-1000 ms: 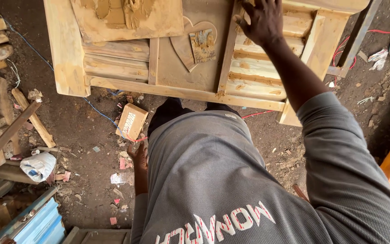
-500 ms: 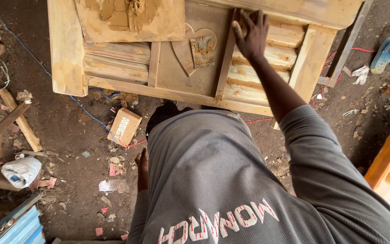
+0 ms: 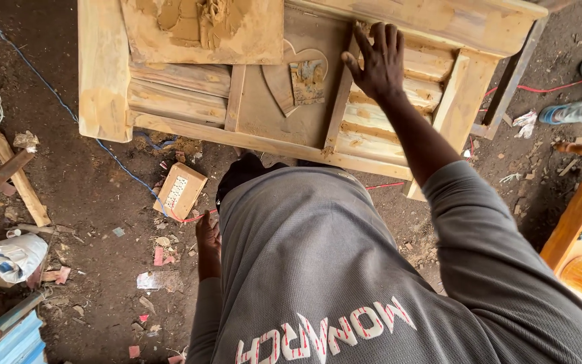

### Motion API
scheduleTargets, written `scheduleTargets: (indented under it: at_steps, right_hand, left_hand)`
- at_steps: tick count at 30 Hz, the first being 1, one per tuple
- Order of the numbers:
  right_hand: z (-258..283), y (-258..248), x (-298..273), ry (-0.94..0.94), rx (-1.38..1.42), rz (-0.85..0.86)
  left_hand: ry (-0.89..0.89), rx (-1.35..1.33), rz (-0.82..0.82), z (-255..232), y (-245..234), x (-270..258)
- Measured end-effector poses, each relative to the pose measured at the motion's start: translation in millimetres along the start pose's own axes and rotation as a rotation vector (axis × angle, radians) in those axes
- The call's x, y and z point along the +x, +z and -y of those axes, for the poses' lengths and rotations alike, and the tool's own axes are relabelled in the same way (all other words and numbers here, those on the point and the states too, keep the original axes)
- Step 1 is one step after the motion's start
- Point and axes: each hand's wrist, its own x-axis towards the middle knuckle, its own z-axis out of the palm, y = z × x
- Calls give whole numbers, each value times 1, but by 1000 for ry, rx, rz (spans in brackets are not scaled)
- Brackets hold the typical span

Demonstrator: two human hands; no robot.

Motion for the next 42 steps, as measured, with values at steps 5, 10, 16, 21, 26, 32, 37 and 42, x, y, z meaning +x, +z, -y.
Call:
scheduleTargets:
  at_steps: [5, 10, 16, 21, 26, 32, 37, 42]
  right_hand:
    - [-30, -3, 10, -271, -311, -84]
    - [-49, -2, 29, -453, -601, -184]
    - [-45, -33, 30, -614, -1316, -208]
    - [-44, -61, 20, -668, -1277, -195]
    - [-45, -58, 21, -547, -703, -168]
    - [-57, -31, 26, -579, -714, -355]
    - [-59, -22, 20, -515, -710, -369]
    - [-61, -26, 8, -368, -464, -234]
  left_hand:
    - [-18, -39, -29, 13, -14, 22]
    - [-42, -5, -43, 26, -25, 37]
    - [-39, 52, -12, 35, -36, 40]
    - [22, -82, -16, 33, -40, 34]
    - [25, 48, -24, 55, -35, 25]
    - [54, 210, 26, 87, -55, 19]
    - [37, 162, 24, 70, -48, 28]
    - [47, 69, 13, 39, -39, 34]
